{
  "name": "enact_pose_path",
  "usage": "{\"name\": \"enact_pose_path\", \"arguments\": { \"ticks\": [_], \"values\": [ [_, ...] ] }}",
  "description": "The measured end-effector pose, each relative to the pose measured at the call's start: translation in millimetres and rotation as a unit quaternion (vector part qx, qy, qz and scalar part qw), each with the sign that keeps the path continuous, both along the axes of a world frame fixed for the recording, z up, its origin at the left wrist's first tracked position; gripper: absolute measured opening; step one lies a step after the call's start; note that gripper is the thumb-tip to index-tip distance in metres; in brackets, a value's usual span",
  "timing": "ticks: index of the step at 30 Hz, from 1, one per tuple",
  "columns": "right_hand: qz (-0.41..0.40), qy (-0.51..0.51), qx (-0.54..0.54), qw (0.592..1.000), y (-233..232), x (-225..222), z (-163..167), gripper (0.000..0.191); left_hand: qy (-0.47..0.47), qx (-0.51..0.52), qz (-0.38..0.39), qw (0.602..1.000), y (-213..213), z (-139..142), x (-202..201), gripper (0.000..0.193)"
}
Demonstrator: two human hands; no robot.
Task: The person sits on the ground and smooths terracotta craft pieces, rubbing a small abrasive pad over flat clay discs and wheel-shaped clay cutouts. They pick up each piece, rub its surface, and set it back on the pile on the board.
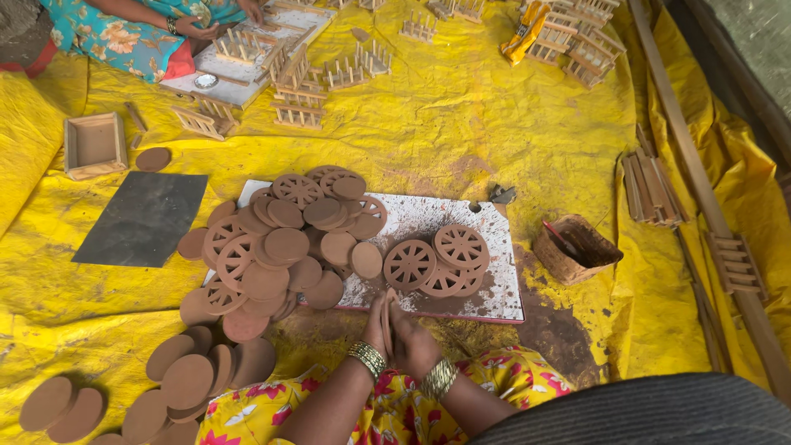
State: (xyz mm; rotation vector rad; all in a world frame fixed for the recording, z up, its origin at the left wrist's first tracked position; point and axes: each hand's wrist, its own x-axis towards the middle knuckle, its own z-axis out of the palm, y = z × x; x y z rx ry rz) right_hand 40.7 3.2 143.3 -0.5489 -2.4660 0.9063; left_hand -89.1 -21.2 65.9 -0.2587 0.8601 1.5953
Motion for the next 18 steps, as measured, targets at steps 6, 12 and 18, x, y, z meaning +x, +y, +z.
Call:
{"name": "enact_pose_path", "arguments": {
  "ticks": [6,12,18],
  "values": [
    [0.081,0.003,0.100,0.992,-33.0,0.6,22.5,0.076,0.028,0.060,0.066,0.996,0.3,-9.5,-32.9,0.084],
    [-0.067,-0.271,0.000,0.960,14.0,-19.8,8.1,0.076,0.047,0.013,-0.022,0.999,-11.2,32.4,1.1,0.090],
    [-0.011,-0.182,-0.034,0.983,5.8,-23.6,11.1,0.054,0.167,-0.008,-0.025,0.986,-14.2,33.3,-14.3,0.089]
  ]
}}
